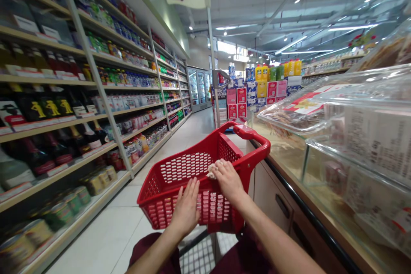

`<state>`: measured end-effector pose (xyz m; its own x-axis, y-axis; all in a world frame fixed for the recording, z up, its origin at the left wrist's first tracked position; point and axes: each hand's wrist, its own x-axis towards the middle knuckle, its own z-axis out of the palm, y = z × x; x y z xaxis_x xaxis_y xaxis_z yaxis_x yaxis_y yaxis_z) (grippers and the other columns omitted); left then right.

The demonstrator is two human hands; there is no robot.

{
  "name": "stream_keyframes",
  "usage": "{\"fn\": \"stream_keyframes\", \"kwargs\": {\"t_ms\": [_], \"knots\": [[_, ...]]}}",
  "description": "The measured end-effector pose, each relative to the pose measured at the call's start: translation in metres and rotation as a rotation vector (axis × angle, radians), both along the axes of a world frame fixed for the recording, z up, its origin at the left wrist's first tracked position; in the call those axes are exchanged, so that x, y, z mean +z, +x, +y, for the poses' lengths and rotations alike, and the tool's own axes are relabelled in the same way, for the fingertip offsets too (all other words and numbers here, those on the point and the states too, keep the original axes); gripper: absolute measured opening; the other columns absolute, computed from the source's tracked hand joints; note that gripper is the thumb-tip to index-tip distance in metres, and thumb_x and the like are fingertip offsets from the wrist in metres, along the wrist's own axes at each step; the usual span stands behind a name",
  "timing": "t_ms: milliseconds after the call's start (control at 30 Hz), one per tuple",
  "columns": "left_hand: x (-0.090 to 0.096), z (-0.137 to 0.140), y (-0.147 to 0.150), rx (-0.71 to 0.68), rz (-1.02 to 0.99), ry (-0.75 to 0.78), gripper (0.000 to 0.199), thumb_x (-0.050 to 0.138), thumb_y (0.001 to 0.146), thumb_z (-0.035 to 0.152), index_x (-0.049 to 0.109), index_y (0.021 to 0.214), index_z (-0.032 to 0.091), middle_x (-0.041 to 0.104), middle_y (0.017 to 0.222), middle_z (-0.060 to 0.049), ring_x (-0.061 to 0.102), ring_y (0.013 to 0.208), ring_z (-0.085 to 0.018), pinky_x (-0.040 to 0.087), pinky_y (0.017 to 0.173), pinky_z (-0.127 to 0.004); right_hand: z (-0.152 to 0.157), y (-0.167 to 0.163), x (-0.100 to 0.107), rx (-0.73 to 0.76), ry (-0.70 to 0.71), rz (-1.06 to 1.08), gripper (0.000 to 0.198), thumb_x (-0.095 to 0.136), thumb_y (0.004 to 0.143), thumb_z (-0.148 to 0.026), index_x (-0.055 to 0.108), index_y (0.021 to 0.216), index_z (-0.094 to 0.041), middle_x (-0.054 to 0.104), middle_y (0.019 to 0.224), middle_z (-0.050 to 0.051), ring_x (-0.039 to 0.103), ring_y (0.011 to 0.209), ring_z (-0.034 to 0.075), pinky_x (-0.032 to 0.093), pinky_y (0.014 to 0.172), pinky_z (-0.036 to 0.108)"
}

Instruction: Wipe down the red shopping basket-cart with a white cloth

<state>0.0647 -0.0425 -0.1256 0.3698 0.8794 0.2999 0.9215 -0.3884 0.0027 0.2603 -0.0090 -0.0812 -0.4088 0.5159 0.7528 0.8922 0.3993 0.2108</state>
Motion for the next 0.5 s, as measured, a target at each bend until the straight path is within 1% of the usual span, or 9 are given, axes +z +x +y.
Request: {"fn": "stream_keyframes", "kwargs": {"t_ms": [100, 167, 233, 300, 367, 433, 500], "knots": [[0.002, -0.001, 0.001, 0.007, -0.005, -0.013, 0.079, 0.039, 0.063, 0.016, 0.009, 0.136, 0.012, 0.005, 0.145, -0.004, 0.0, 0.132, -0.019, 0.009, 0.107, -0.041, 0.004, 0.032, 0.016, -0.178, 0.034, 0.076, 0.031, 0.039, 0.083, -0.013, 0.06, 0.106, -0.018, 0.058, 0.113, 0.009, 0.046, 0.11, 0.026, 0.035, 0.091, 0.041], [0.004, -0.003, 0.004, 0.022, 0.006, -0.025, 0.079, 0.039, 0.063, 0.017, 0.009, 0.136, 0.011, 0.004, 0.145, -0.005, -0.001, 0.132, -0.02, 0.009, 0.107, -0.042, 0.005, 0.043, 0.021, -0.249, 0.064, 0.107, 0.031, 0.038, 0.084, -0.013, 0.059, 0.106, -0.017, 0.057, 0.113, 0.011, 0.046, 0.109, 0.026, 0.034, 0.091, 0.043], [0.006, -0.005, 0.006, 0.038, 0.029, -0.031, 0.078, 0.039, 0.064, 0.017, 0.009, 0.136, 0.01, 0.002, 0.145, -0.005, -0.003, 0.132, -0.02, 0.008, 0.107, -0.042, 0.002, 0.035, 0.015, -0.205, 0.061, 0.083, 0.031, 0.039, 0.083, -0.013, 0.06, 0.106, -0.016, 0.057, 0.114, 0.01, 0.046, 0.109, 0.026, 0.032, 0.094, 0.042], [0.008, -0.005, 0.007, 0.044, 0.057, -0.032, 0.078, 0.038, 0.064, 0.018, 0.008, 0.136, 0.01, 0.002, 0.145, -0.005, -0.003, 0.132, -0.019, 0.008, 0.107, -0.042, -0.001, 0.016, 0.003, -0.095, 0.042, 0.032, 0.03, 0.04, 0.083, -0.013, 0.061, 0.105, -0.017, 0.057, 0.115, 0.007, 0.044, 0.111, 0.024, 0.03, 0.097, 0.039], [0.009, -0.005, 0.006, 0.039, 0.082, -0.036, 0.077, 0.038, 0.065, 0.019, 0.008, 0.136, 0.011, 0.002, 0.145, -0.005, -0.003, 0.132, -0.019, 0.009, 0.107, -0.042, -0.004, 0.001, -0.004, -0.022, 0.017, 0.002, 0.03, 0.041, 0.083, -0.013, 0.06, 0.105, -0.02, 0.057, 0.116, 0.003, 0.043, 0.113, 0.023, 0.029, 0.098, 0.038], [0.009, -0.004, 0.004, 0.034, 0.091, -0.038, 0.077, 0.038, 0.065, 0.019, 0.007, 0.136, 0.011, 0.002, 0.145, -0.005, -0.002, 0.132, -0.019, 0.01, 0.107, -0.041, -0.004, 0.005, -0.002, -0.032, -0.01, 0.005, 0.031, 0.041, 0.083, -0.013, 0.06, 0.106, -0.022, 0.057, 0.117, 0.002, 0.043, 0.113, 0.022, 0.03, 0.097, 0.037], [0.008, -0.004, 0.004, 0.036, 0.081, -0.032, 0.077, 0.038, 0.065, 0.019, 0.007, 0.136, 0.011, 0.002, 0.145, -0.004, -0.002, 0.132, -0.018, 0.01, 0.107, -0.041, -0.002, 0.023, 0.008, -0.123, -0.013, 0.052, 0.032, 0.039, 0.083, -0.013, 0.059, 0.107, -0.021, 0.056, 0.117, 0.004, 0.043, 0.113, 0.024, 0.031, 0.096, 0.04]]}}
